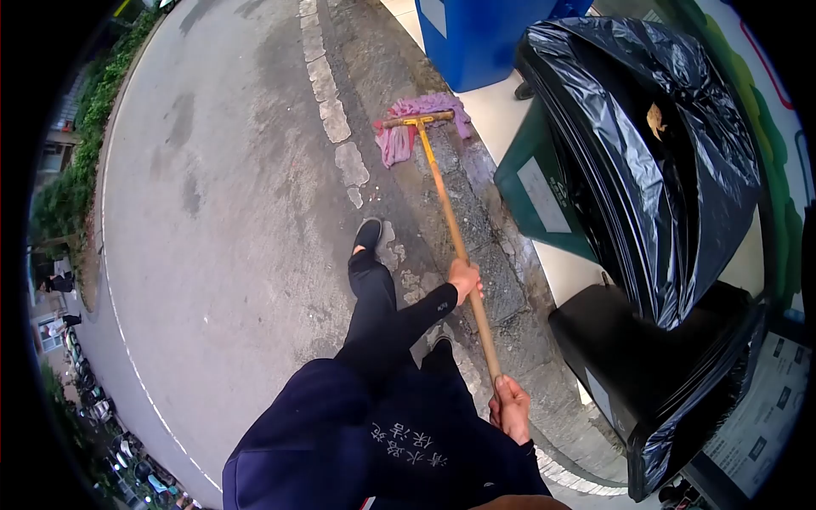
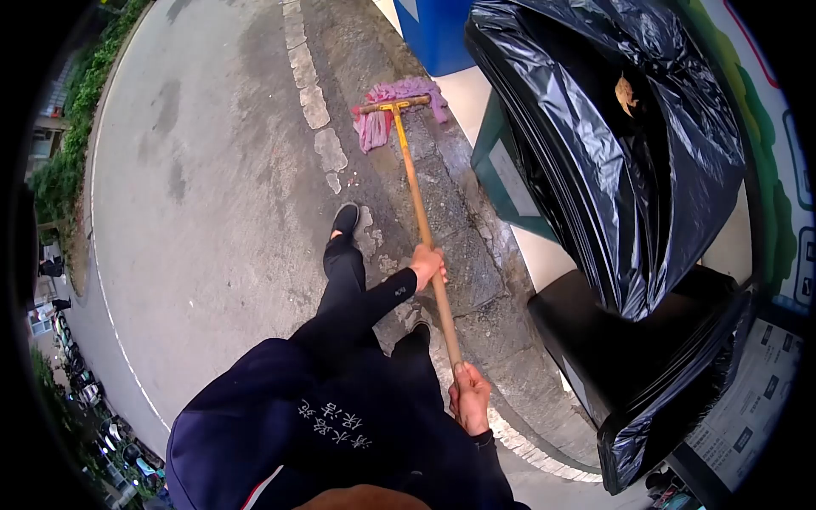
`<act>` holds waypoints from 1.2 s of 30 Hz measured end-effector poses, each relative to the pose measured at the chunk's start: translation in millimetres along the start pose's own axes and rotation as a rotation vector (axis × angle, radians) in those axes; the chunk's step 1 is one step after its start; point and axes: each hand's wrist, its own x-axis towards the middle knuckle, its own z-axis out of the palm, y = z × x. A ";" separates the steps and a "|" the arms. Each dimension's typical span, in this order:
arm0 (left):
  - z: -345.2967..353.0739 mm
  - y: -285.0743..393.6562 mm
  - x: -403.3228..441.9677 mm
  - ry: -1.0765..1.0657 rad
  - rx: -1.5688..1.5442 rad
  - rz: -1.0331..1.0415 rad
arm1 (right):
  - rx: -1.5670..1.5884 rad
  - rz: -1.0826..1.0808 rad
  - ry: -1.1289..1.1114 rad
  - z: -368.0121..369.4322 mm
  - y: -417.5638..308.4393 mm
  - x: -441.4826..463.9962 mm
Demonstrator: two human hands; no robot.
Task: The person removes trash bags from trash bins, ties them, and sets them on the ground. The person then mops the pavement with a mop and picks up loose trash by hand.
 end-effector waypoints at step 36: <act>-76.0 35.3 -9.3 -0.108 -0.105 -0.341 | -0.080 0.277 0.129 59.3 26.9 8.0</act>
